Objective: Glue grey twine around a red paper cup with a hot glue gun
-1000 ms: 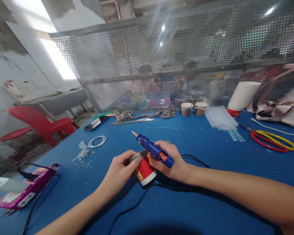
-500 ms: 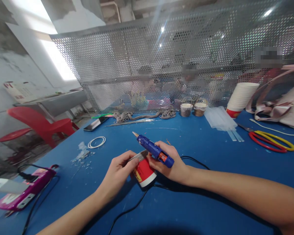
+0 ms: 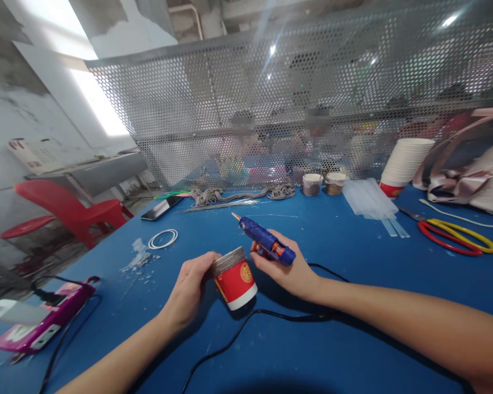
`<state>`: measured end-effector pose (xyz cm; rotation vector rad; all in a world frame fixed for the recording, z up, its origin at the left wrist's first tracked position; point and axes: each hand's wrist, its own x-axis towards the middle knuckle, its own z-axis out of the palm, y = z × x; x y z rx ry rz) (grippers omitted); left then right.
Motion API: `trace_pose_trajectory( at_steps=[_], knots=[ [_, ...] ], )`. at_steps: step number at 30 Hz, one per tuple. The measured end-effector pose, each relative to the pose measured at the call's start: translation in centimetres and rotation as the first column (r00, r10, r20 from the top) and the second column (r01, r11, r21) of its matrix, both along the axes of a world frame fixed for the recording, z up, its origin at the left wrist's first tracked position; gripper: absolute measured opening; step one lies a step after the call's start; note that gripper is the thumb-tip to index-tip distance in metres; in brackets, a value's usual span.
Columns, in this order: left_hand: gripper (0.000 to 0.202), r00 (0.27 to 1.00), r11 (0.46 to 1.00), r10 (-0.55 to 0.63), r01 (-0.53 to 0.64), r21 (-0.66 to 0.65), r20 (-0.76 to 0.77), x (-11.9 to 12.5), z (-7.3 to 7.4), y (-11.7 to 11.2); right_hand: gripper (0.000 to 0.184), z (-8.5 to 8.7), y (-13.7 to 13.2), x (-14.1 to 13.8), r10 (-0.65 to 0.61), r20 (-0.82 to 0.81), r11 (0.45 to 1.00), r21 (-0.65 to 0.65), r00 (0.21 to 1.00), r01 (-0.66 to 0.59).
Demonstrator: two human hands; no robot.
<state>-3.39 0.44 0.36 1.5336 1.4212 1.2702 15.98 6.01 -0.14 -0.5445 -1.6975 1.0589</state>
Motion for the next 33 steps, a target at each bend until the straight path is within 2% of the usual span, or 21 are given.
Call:
trace_pose_trajectory(
  at_steps=[4, 7, 9, 11, 16, 20, 24, 28, 33],
  knots=[
    [0.043, 0.971, 0.995, -0.094, 0.1, -0.016, 0.219, 0.2, 0.0, 0.2, 0.012, 0.2, 0.1, -0.2, 0.073, -0.058, 0.978, -0.192, 0.996, -0.083],
    [0.046, 0.944, 0.989, -0.121, 0.141, -0.043, 0.306, 0.8, 0.3, 0.1, 0.013, 0.0, 0.2, -0.6, 0.206, -0.112, 0.908, -0.35, 0.972, -0.232],
    [0.049, 0.933, 0.985, -0.137, 0.164, -0.053, 0.333, 1.1, 0.3, 0.2, 0.014, -0.1, 0.2, -0.8, 0.273, -0.124, 0.866, -0.4, 0.954, -0.3],
    [0.049, 0.93, 0.982, -0.162, 0.183, -0.034, 0.329, 1.2, 0.2, 0.2, 0.013, 0.0, 0.3, -1.0, 0.291, -0.135, 0.857, -0.404, 0.947, -0.321],
    [0.036, 0.964, 0.972, -0.235, 0.234, 0.019, 0.125, 0.4, -0.3, 0.8, 0.008, 0.1, 0.9, -0.9, 0.228, -0.135, 0.906, -0.333, 0.964, -0.261],
    [0.023, 0.981, 0.982, -0.121, 0.14, 0.126, -0.149, -0.1, 0.3, 1.0, 0.009, -0.2, 1.6, -0.6, 0.152, -0.039, 0.957, -0.245, 0.988, -0.157],
    [0.024, 0.927, 0.964, -0.013, 0.11, 0.24, -0.374, 0.3, 1.0, 0.8, 0.01, -0.4, 1.7, -0.5, 0.139, -0.004, 0.973, -0.185, 0.99, -0.138],
    [0.013, 0.907, 0.953, 0.042, 0.088, 0.288, -0.419, 0.9, 1.1, 0.6, 0.012, -0.2, 1.4, -0.5, 0.134, 0.021, 0.985, -0.112, 0.991, -0.131],
    [0.003, 0.93, 0.969, 0.06, 0.033, 0.245, -0.363, 1.0, 1.0, 0.4, 0.016, -0.1, 1.2, -0.3, 0.109, -0.017, 0.99, -0.088, 0.994, -0.11]
  ],
)
